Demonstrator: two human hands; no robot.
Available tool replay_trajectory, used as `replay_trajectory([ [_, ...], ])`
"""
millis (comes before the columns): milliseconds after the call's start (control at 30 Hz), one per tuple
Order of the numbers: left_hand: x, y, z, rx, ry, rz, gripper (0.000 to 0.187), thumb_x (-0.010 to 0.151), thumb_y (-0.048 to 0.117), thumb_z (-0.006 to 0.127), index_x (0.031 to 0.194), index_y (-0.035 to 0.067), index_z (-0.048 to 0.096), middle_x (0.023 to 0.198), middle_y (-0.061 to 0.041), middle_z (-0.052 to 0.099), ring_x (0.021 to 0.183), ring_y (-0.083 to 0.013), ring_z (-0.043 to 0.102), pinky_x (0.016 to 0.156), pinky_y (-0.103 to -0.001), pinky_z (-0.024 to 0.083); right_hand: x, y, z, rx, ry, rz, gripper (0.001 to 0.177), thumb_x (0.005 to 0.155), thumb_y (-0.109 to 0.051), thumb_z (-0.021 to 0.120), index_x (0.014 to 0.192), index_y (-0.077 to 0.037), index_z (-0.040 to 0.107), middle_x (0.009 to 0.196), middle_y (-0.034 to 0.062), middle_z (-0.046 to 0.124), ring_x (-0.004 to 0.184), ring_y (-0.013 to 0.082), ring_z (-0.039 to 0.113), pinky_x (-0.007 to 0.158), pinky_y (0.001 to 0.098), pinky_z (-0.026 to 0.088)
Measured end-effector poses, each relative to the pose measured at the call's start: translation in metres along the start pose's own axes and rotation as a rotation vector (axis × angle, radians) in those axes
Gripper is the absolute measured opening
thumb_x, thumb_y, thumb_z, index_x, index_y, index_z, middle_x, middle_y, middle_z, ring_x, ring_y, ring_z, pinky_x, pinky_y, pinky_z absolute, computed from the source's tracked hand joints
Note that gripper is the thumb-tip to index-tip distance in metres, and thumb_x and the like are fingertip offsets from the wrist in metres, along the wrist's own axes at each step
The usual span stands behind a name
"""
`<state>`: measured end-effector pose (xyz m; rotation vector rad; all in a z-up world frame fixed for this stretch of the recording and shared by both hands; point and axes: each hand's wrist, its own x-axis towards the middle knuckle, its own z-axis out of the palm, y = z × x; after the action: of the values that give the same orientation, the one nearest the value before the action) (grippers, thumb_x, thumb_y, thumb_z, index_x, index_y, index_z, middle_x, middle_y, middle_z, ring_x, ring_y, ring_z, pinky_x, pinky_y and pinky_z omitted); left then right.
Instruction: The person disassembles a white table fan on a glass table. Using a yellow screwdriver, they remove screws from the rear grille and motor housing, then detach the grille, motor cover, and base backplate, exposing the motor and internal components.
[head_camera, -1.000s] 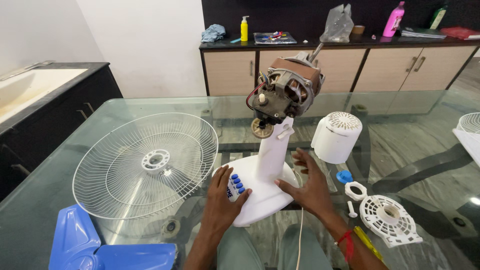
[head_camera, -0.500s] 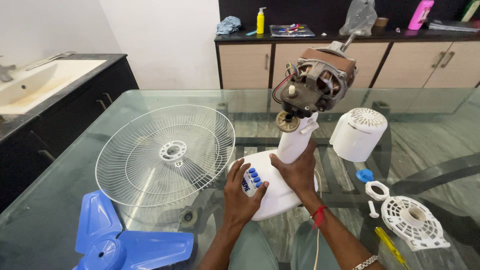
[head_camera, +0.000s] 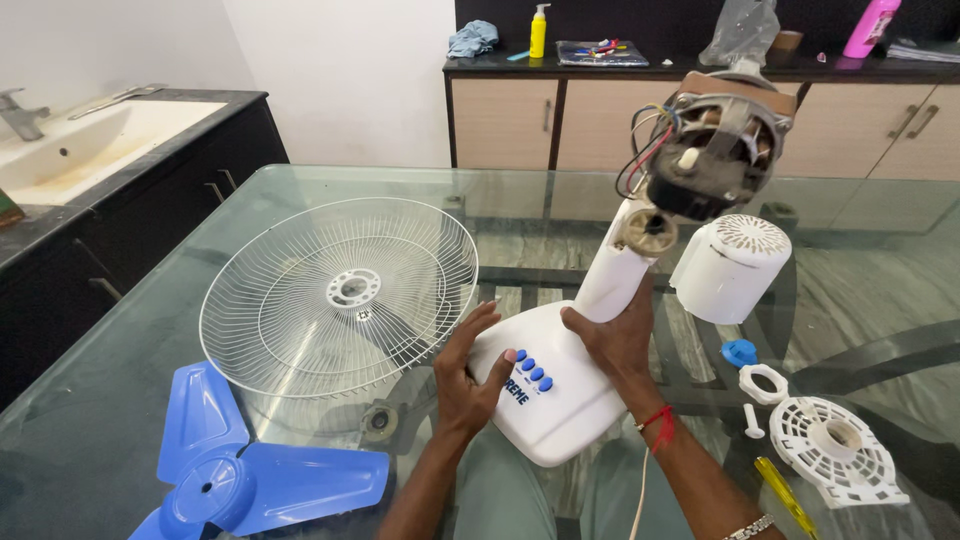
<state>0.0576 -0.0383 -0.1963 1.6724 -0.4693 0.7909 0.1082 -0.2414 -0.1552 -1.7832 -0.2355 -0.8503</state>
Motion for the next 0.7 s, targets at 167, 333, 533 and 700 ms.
replay_trajectory([
  [167, 0.006, 0.012, -0.010, -0.090, -0.058, 0.122, 0.036, 0.084, 0.013, 0.071, 0.117, 0.000, 0.073, 0.131, -0.019, 0.073, 0.138, -0.0374, 0.062, 0.116, -0.048, 0.048, 0.008, 0.005, -0.012, 0.083, -0.040, -0.004, 0.084, 0.061, -0.018, 0.089, 0.132, 0.002, 0.047, 0.111, 0.0141, 0.063, 0.097, 0.0253, 0.066, 0.083, 0.0378, 0.058],
  [333, 0.011, 0.024, -0.010, -0.168, -0.096, 0.160, 0.029, 0.084, 0.018, 0.067, 0.103, 0.000, 0.078, 0.124, -0.020, 0.076, 0.136, -0.0380, 0.063, 0.115, -0.048, 0.047, 0.017, -0.003, -0.021, 0.088, -0.095, 0.062, 0.076, 0.060, -0.019, 0.087, 0.124, 0.002, 0.051, 0.102, 0.0132, 0.064, 0.090, 0.0245, 0.067, 0.079, 0.0372, 0.059],
  [533, 0.013, 0.046, -0.013, -0.191, -0.137, 0.162, 0.031, 0.083, 0.019, 0.065, 0.102, -0.001, 0.079, 0.114, -0.019, 0.080, 0.121, -0.0353, 0.073, 0.106, -0.045, 0.056, 0.023, -0.025, -0.032, 0.115, -0.155, 0.071, 0.076, 0.059, -0.019, 0.085, 0.124, 0.001, 0.050, 0.097, 0.0111, 0.065, 0.083, 0.0223, 0.068, 0.071, 0.0339, 0.060],
  [700, 0.004, 0.072, -0.021, -0.213, -0.139, 0.107, 0.034, 0.085, 0.024, 0.067, 0.099, -0.005, 0.080, 0.108, -0.023, 0.080, 0.100, -0.0321, 0.081, 0.087, -0.038, 0.063, 0.023, -0.032, -0.033, 0.251, -0.215, 0.186, 0.069, 0.058, -0.018, 0.085, 0.118, 0.002, 0.055, 0.092, 0.0117, 0.070, 0.076, 0.0207, 0.070, 0.068, 0.0344, 0.061],
])
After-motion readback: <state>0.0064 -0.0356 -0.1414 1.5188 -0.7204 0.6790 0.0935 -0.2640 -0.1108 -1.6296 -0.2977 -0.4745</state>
